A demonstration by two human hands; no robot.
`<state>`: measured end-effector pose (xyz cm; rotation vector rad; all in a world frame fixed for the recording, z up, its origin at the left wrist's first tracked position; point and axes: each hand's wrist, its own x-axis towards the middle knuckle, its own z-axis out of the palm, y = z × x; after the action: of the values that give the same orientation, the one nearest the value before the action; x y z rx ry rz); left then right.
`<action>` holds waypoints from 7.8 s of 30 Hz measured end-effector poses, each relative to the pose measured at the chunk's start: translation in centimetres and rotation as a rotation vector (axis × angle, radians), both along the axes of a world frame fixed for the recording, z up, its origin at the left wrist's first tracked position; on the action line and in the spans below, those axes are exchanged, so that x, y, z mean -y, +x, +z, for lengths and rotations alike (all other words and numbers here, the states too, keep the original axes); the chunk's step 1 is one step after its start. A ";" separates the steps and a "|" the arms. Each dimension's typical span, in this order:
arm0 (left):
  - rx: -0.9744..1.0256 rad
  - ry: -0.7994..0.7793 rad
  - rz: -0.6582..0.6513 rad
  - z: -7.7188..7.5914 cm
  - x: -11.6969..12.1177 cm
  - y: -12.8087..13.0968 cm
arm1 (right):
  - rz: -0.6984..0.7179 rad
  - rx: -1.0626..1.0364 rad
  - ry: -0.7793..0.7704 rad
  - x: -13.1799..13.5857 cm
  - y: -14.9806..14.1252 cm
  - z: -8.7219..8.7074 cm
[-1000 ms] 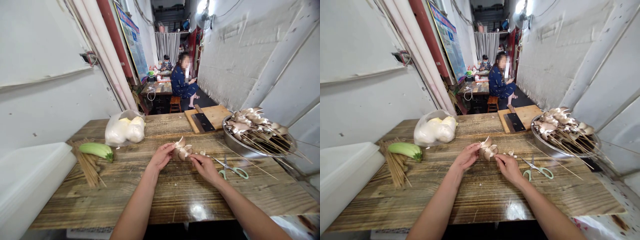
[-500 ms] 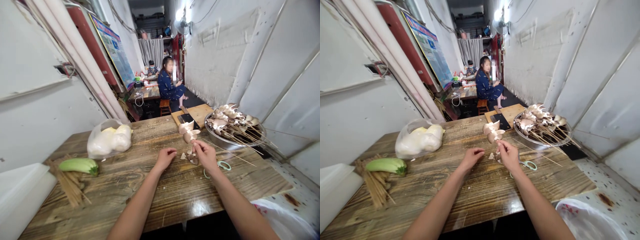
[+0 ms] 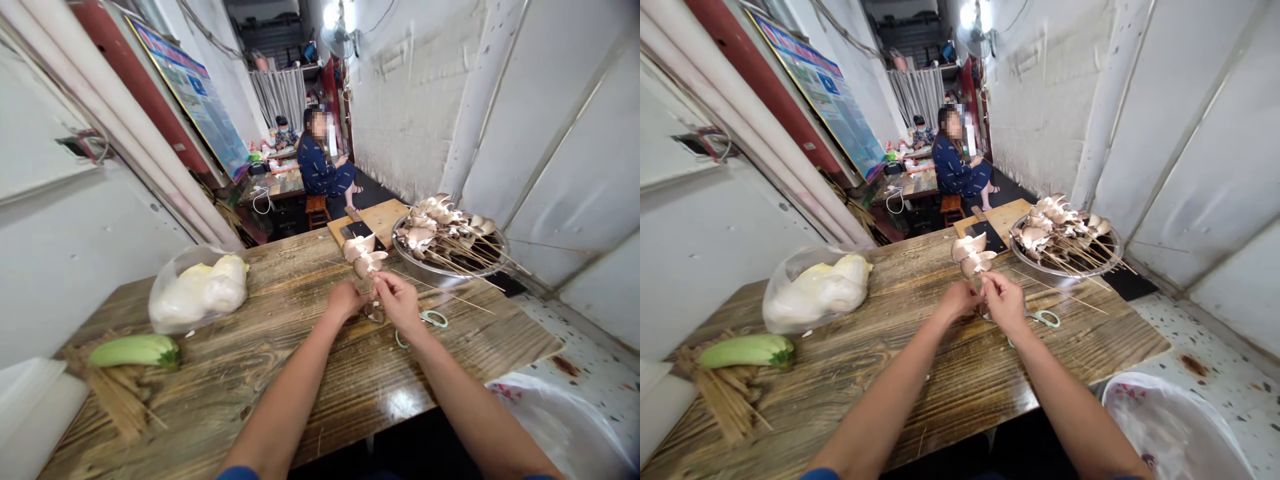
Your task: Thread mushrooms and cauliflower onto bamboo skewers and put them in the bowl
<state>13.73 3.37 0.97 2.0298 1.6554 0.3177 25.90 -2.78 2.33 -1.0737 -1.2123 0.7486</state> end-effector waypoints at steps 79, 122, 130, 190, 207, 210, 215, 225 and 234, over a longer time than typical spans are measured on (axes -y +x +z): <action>1.392 -0.177 0.403 0.2 3.7 -15.0 | 0.345 0.701 0.000 1.2 -3.0 -3.0; 1.813 -0.579 0.575 -1.6 2.9 -14.8 | 0.380 0.692 -0.013 1.3 -3.2 -3.3; 1.654 -0.455 0.535 -1.9 2.9 -14.3 | 0.369 0.690 -0.005 1.2 -3.2 -3.5; 1.628 -0.380 0.447 -0.9 3.4 -13.9 | 0.388 0.691 0.009 1.3 -3.3 -3.1; 1.640 -0.437 0.426 -1.0 3.4 -13.4 | 0.375 0.678 0.027 1.4 -3.2 -3.2; 1.644 -0.437 0.422 -1.0 3.4 -13.3 | 0.372 0.682 0.027 1.3 -3.2 -3.3; 1.620 -0.446 0.405 -1.2 3.4 -13.2 | 0.365 0.697 0.023 1.4 -3.3 -3.3; 1.601 -0.459 0.397 -0.7 3.6 -12.8 | 0.368 0.731 0.017 1.5 -3.3 -3.2; 1.543 -0.509 0.454 -1.5 3.5 -12.5 | 0.359 0.754 0.042 1.5 -3.5 -3.5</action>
<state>1.19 -0.16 -0.58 0.5234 0.9043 1.1027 22.38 -4.32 -1.19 -1.1565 -2.0933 0.5892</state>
